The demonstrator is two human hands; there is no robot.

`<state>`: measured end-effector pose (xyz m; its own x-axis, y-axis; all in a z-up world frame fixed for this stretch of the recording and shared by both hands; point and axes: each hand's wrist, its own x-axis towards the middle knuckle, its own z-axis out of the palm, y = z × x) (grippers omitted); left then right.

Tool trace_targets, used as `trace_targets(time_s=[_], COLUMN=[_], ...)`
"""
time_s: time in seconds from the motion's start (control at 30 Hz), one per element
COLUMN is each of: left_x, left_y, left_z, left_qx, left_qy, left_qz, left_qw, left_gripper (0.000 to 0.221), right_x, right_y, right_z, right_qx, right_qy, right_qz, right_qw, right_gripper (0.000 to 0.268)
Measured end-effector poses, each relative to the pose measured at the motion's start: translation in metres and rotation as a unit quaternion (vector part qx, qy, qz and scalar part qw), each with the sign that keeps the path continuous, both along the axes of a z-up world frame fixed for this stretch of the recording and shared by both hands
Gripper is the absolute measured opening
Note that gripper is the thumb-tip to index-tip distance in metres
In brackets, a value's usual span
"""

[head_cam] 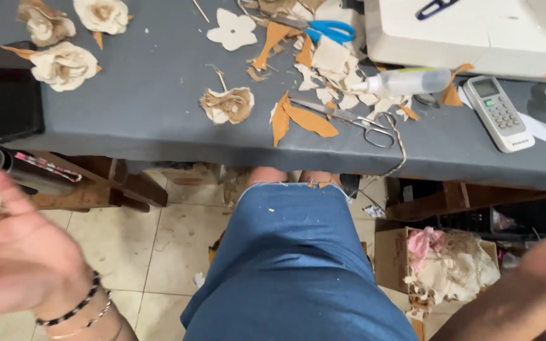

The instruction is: Assembling decorative flowers from fabric scraps using glue and hand shaping at a workstation.

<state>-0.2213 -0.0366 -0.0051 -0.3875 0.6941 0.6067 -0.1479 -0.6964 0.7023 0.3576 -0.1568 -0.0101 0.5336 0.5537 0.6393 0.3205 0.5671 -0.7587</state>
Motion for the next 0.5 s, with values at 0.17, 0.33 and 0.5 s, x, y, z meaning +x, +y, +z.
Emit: trace_targets(time_s=[0.17,0.33,0.5], left_x=[0.050,0.071,0.078], left_y=[0.036,0.115,0.178], left_z=[0.042,0.046,0.022], left_qx=[-0.103,-0.140,-0.222], left_qy=[-0.021,0.334,0.448], left_qz=[-0.027,-0.161,-0.113], left_qw=[0.994,0.918,0.859], left_gripper=[0.056,0.029,0.011], right_x=[-0.013,-0.051,-0.038], right_y=[0.012,0.089,0.138], right_z=[0.009,0.037,0.023], right_qx=[-0.054,-0.131,-0.197], right_qy=[-0.021,-0.281,-0.364], right_qz=[-0.088,0.037,-0.019], right_qw=[0.994,0.950,0.910], right_gripper=[0.023,0.027,0.029])
